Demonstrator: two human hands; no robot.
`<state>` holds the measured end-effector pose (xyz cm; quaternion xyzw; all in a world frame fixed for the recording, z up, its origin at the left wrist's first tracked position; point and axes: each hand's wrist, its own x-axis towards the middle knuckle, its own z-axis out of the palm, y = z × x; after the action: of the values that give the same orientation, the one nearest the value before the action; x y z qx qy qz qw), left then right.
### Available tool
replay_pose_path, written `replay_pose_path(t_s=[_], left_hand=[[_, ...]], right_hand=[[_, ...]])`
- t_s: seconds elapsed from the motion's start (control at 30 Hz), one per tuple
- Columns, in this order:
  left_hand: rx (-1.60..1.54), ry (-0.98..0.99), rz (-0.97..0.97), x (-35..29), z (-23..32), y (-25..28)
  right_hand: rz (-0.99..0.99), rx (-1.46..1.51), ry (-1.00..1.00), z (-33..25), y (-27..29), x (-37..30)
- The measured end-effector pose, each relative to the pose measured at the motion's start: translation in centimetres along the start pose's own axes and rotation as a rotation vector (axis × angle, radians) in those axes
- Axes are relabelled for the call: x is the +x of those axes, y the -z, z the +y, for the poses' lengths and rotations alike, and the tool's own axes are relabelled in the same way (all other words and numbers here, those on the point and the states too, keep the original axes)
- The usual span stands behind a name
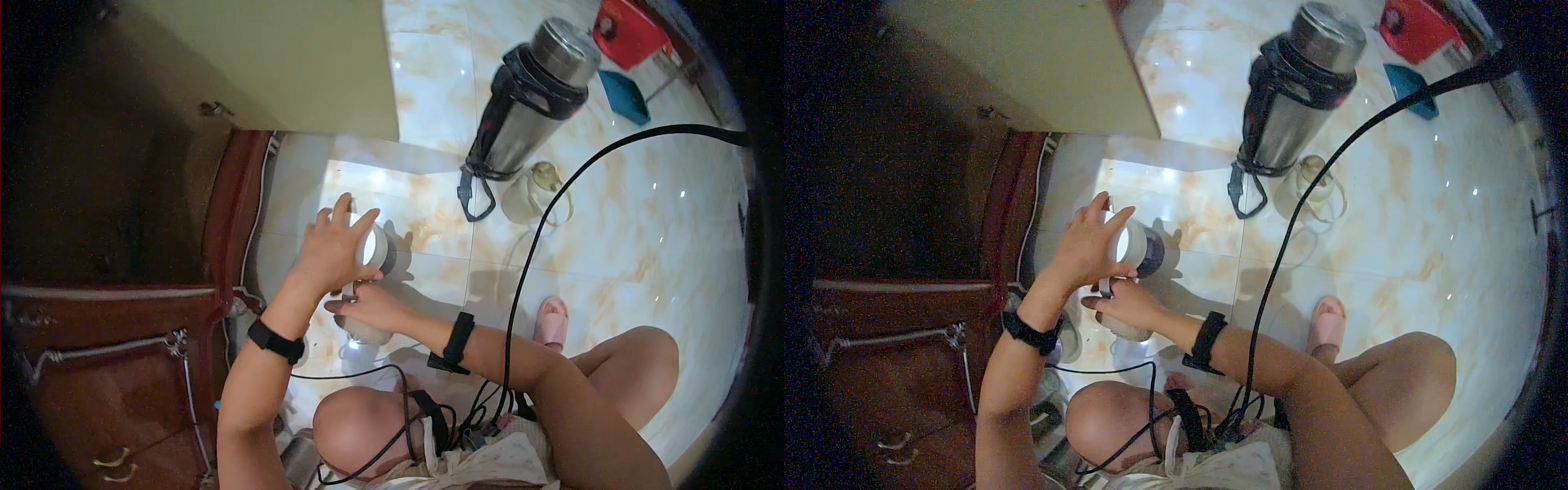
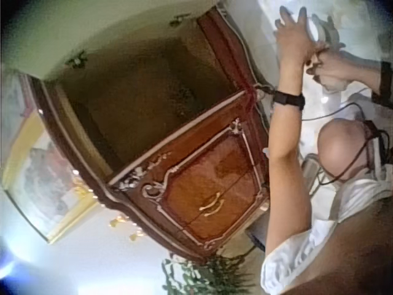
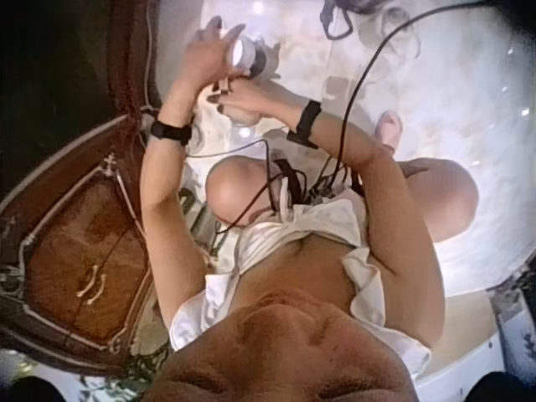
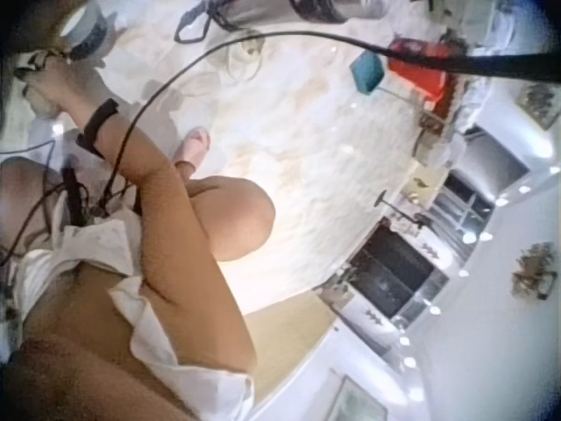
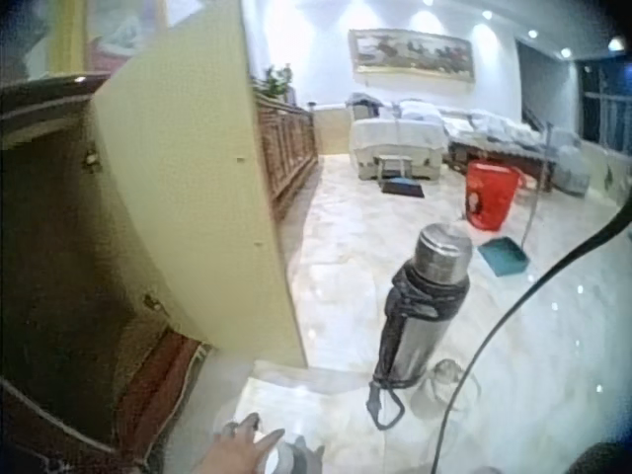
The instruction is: The person is cleaning several containers and thermoses with a cloth.
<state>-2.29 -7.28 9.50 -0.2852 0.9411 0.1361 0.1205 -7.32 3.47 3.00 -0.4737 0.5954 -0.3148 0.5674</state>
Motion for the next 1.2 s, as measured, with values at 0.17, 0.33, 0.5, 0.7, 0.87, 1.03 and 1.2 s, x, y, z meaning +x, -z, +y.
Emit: replay_pose_path(t_s=[0.17, 0.33, 0.5, 0.7, 0.87, 1.03, 1.2], left_hand=[[-0.008, 0.086, -0.057, -0.8, 0.9, 0.5], [0.131, 0.124, -0.130, -1.1, 1.9, 1.8], [0.159, 0.227, -0.215, -1.2, 1.9, 1.7], [0.116, 0.180, -0.124, -1.4, 1.9, 1.3], [0.113, 0.136, -0.131, -1.1, 1.9, 1.5], [0.122, 0.246, -0.047, -1.1, 3.1, 1.0], [0.171, 0.304, -0.032, -1.5, 3.0, 0.6]], right_hand=[[0.051, -0.188, -0.083, 1.0, -0.4, 0.2], [-0.009, -0.191, -0.045, 1.3, 0.2, -0.2], [-0.047, -0.158, -0.093, 1.2, 0.7, -0.4], [-0.166, -0.201, -0.001, 1.8, 1.2, -0.3], [-0.179, -0.153, 0.061, 1.7, 1.5, -0.5], [-0.212, -0.153, -0.006, 2.1, 1.0, -0.1], [-0.140, -0.063, -0.101, 1.2, 0.9, -0.5]])
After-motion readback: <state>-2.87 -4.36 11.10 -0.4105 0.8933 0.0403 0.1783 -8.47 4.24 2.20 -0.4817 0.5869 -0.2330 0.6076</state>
